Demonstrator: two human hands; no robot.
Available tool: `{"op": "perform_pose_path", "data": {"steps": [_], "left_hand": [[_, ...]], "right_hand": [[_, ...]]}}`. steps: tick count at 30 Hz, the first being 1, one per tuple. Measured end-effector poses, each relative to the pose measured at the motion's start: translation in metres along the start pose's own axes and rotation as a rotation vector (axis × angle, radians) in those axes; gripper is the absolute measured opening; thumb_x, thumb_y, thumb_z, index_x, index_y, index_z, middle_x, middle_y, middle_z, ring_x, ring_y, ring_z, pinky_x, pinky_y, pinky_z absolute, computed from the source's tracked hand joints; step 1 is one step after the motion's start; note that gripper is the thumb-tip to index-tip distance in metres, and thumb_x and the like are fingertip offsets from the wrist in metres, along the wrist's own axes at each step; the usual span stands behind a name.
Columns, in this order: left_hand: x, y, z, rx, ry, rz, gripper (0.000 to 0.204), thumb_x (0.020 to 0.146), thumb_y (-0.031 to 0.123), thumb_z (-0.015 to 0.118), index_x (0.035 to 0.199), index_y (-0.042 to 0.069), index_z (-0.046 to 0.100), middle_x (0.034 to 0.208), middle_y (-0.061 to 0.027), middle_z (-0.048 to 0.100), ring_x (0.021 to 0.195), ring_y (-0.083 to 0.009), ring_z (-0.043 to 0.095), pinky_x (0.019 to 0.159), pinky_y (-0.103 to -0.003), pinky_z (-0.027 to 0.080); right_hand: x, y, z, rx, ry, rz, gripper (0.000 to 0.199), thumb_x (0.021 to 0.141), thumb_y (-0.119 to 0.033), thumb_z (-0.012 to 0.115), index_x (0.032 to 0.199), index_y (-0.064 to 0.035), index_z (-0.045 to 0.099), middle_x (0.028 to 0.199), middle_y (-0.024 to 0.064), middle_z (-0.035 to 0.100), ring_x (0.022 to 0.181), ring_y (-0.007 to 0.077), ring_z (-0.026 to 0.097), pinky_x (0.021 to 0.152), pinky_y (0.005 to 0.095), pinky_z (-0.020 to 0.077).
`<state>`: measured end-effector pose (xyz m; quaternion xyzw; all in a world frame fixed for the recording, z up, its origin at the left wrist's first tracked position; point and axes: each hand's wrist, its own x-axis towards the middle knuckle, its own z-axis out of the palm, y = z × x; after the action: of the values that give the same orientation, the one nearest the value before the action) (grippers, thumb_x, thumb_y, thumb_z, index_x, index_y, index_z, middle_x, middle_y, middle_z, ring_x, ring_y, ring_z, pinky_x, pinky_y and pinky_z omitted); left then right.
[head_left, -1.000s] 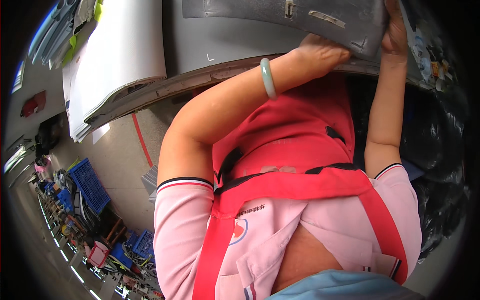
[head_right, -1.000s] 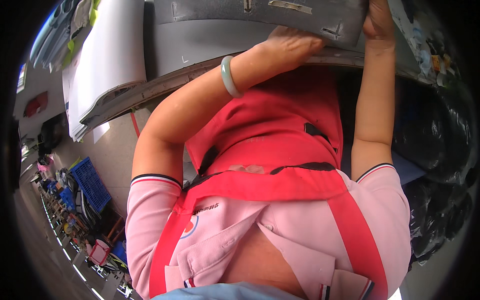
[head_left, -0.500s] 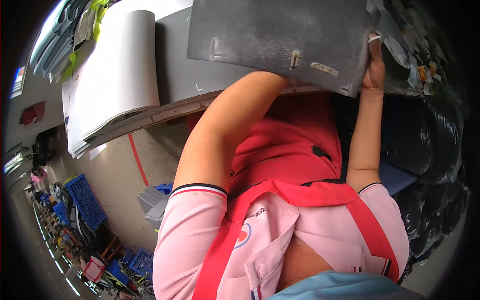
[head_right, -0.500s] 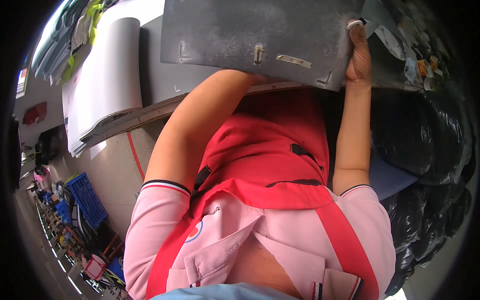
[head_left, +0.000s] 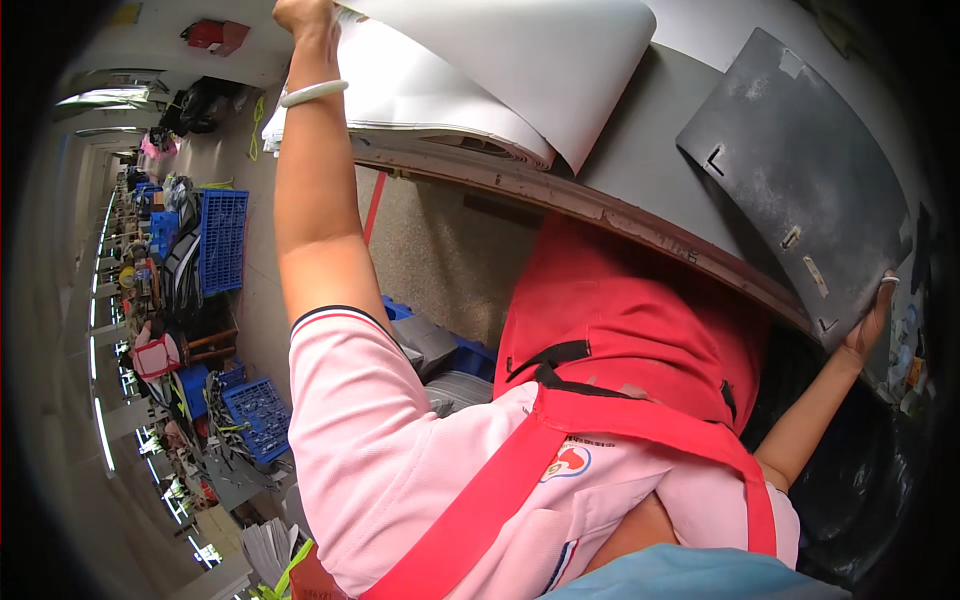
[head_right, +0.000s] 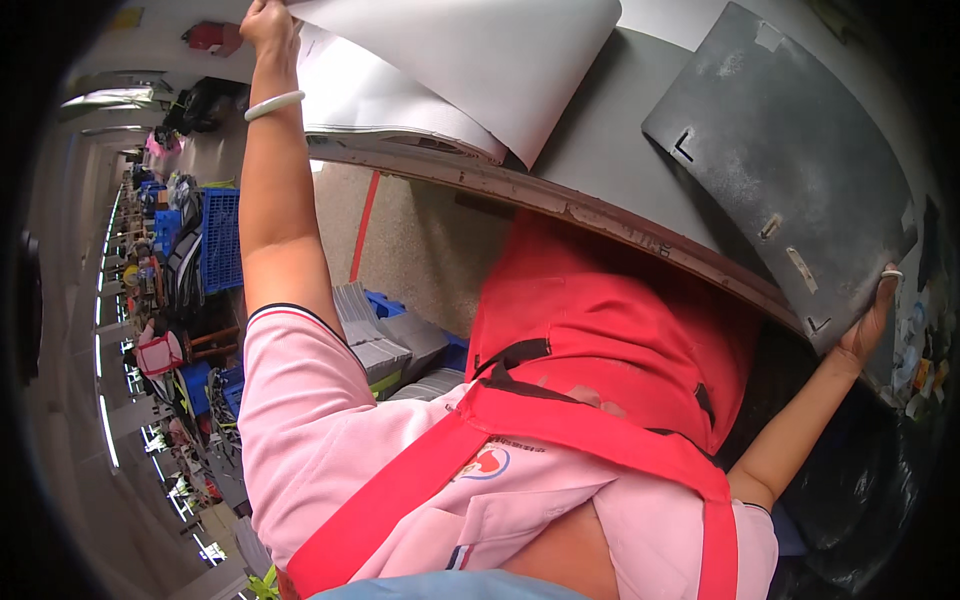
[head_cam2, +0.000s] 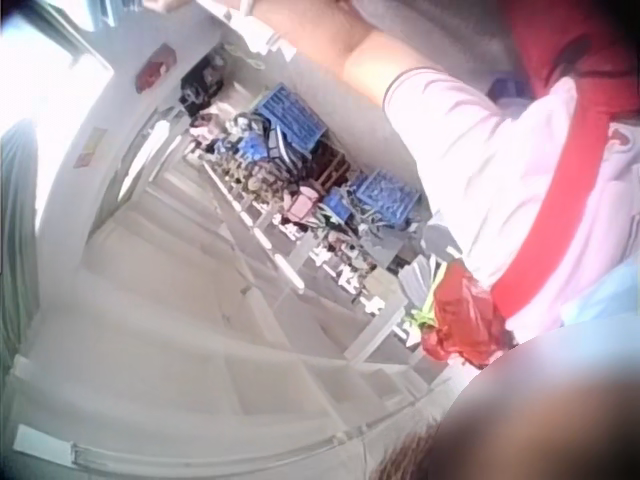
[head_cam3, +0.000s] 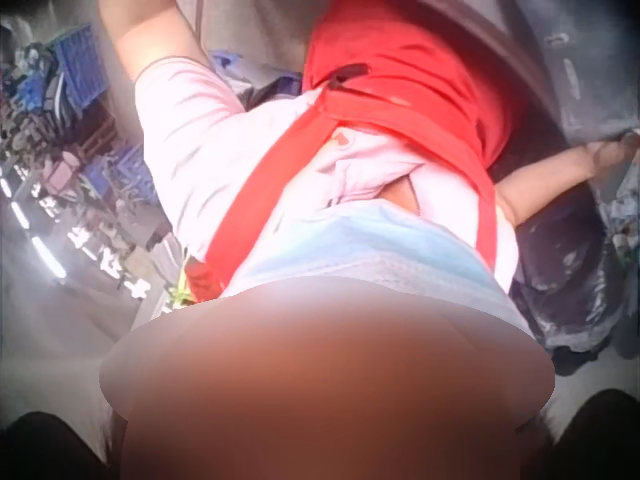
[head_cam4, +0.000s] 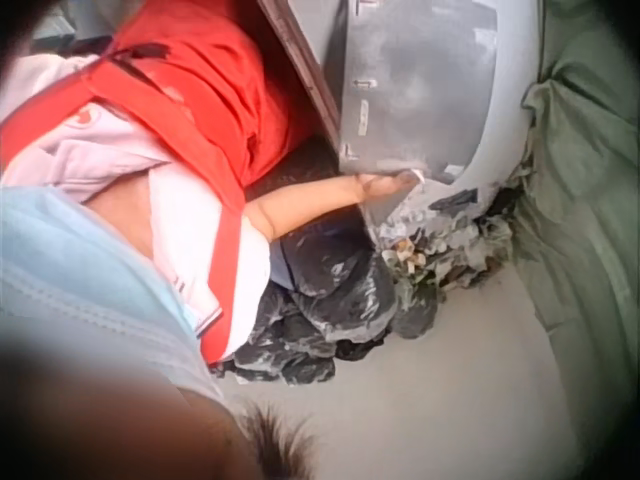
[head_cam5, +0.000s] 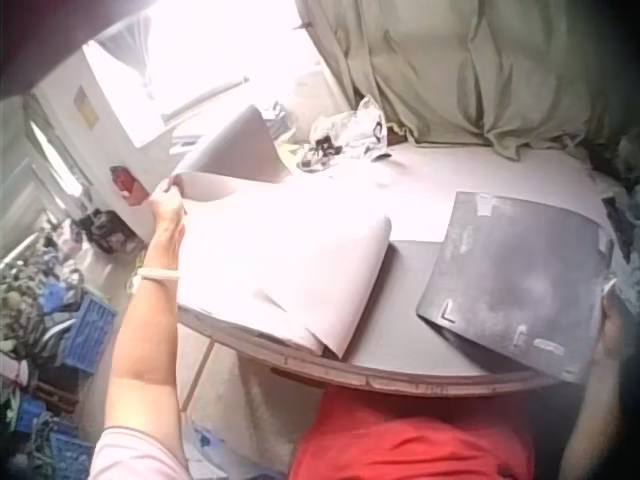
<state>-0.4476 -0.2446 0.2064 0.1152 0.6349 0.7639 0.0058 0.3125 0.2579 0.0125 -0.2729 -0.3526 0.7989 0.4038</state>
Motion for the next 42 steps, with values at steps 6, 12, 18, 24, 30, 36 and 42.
{"op": "perform_pose_path", "data": {"steps": [6, 12, 18, 24, 30, 36, 42], "left_hand": [[-0.059, -0.112, -0.121, 0.517, 0.432, -0.084, 0.030, 0.086, 0.018, 0.081, 0.073, -0.003, 0.065, 0.075, -0.0121, 0.068, 0.057, -0.0206, 0.061, 0.047, -0.038, 0.049], [-0.083, -0.118, -0.219, 1.251, 0.569, -0.014, 0.071, 0.077, 0.039, 0.082, 0.126, -0.009, 0.064, 0.125, -0.0327, 0.065, 0.110, -0.0427, 0.064, 0.102, -0.044, 0.049], [-0.185, -0.099, -0.011, 0.553, -0.134, 0.319, 0.026, 0.093, 0.004, 0.072, 0.118, -0.004, 0.070, 0.110, -0.0123, 0.072, 0.092, -0.0162, 0.070, 0.081, -0.026, 0.056], [-0.374, -0.083, 0.142, 0.674, -1.019, 0.625, 0.016, 0.088, 0.006, 0.074, 0.103, 0.004, 0.071, 0.097, -0.0097, 0.068, 0.091, -0.0290, 0.068, 0.080, -0.037, 0.056], [-0.390, -0.126, 0.150, 0.894, -1.058, 0.758, 0.022, 0.084, 0.010, 0.074, 0.106, 0.008, 0.073, 0.101, -0.0075, 0.068, 0.095, -0.0288, 0.064, 0.084, -0.039, 0.054], [-0.390, -0.132, 0.150, 0.902, -1.033, 0.759, 0.018, 0.081, 0.011, 0.076, 0.098, 0.008, 0.073, 0.098, -0.0054, 0.067, 0.094, -0.0274, 0.064, 0.082, -0.038, 0.054], [-0.391, -0.135, 0.150, 0.894, -0.990, 0.795, 0.015, 0.079, 0.012, 0.077, 0.093, 0.009, 0.071, 0.093, -0.0032, 0.066, 0.091, -0.0253, 0.063, 0.080, -0.037, 0.054]], "right_hand": [[-0.004, -0.023, 0.000, -0.091, 0.052, 0.034, 0.051, 0.101, -0.036, 0.069, 0.140, -0.0055, 0.056, 0.143, 0.0096, 0.057, 0.130, 0.0251, 0.053, 0.113, 0.0398, 0.0427], [0.011, 0.016, 0.096, -0.007, -0.190, 0.296, 0.036, 0.101, -0.025, 0.069, 0.129, -0.0033, 0.065, 0.124, 0.0118, 0.070, 0.113, 0.0236, 0.068, 0.102, 0.0369, 0.0566], [0.053, 0.030, 0.059, -0.915, -0.164, 0.078, 0.022, 0.099, -0.029, 0.071, 0.110, -0.0092, 0.072, 0.099, -0.0050, 0.068, 0.087, 0.0064, 0.062, 0.078, 0.0215, 0.0500], [0.079, 0.029, 0.048, -1.252, -0.219, 0.056, 0.028, 0.098, -0.041, 0.071, 0.102, -0.0131, 0.073, 0.090, -0.0112, 0.061, 0.086, 0.0007, 0.052, 0.080, 0.0187, 0.0391], [0.037, 0.042, 0.127, -1.223, -0.033, 0.098, 0.019, 0.094, -0.021, 0.075, 0.096, -0.0027, 0.071, 0.079, -0.0022, 0.062, 0.068, 0.0079, 0.052, 0.061, 0.0264, 0.0412], [0.037, 0.050, 0.124, -1.242, -0.030, 0.037, 0.021, 0.093, -0.023, 0.074, 0.089, -0.0020, 0.072, 0.075, -0.0046, 0.060, 0.066, 0.0064, 0.049, 0.058, 0.0262, 0.0381], [0.035, 0.049, 0.122, -1.298, -0.085, -0.022, 0.024, 0.093, -0.026, 0.074, 0.089, -0.0024, 0.073, 0.077, -0.0048, 0.063, 0.069, 0.0072, 0.052, 0.062, 0.0269, 0.0413]]}}
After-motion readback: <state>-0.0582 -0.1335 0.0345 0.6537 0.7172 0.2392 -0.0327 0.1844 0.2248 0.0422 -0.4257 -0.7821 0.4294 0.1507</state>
